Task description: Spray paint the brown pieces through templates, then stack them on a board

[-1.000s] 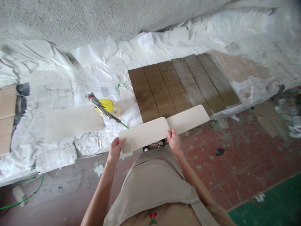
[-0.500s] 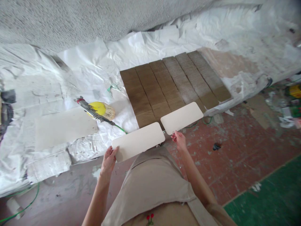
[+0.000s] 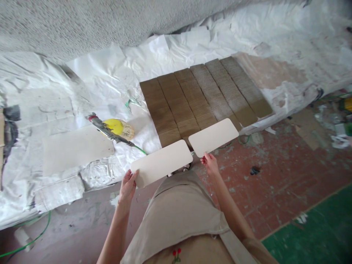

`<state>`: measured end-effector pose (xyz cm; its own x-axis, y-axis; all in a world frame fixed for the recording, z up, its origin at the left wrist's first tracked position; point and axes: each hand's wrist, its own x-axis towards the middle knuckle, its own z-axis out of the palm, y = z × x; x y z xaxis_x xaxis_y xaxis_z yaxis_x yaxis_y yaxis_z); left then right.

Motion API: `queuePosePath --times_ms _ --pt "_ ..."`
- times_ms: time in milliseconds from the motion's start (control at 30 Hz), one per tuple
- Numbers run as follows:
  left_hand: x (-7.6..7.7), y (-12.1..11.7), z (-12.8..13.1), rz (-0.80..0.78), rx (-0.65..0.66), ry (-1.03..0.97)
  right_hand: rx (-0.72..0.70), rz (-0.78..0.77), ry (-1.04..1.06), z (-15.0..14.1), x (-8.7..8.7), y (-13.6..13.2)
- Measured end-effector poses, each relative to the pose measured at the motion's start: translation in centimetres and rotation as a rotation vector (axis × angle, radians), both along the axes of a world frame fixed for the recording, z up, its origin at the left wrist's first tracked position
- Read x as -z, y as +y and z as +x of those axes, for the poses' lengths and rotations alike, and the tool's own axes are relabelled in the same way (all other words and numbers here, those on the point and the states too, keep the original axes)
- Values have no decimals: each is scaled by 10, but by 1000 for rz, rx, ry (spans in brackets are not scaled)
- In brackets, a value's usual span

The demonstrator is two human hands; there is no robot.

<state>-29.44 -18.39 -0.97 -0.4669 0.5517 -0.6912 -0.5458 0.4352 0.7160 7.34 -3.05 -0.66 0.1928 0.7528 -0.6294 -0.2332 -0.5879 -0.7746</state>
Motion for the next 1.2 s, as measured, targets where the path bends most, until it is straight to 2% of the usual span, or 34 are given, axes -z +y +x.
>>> queuePosePath --times_ms 133,433,600,933,1200 --pt "-3 1 0 -3 1 5 5 7 12 0 -3 0" --pt "-16 -13 -9 -71 -20 3 -35 1 -20 0 -1 0" --pt "-12 -6 -4 -40 -74 -13 -64 -9 -46 1 1 1" --pt "7 6 6 15 -112 -6 -98 -10 -67 1 -3 1" --pt "1 12 9 42 -127 -4 -110 -6 -57 2 -3 2"
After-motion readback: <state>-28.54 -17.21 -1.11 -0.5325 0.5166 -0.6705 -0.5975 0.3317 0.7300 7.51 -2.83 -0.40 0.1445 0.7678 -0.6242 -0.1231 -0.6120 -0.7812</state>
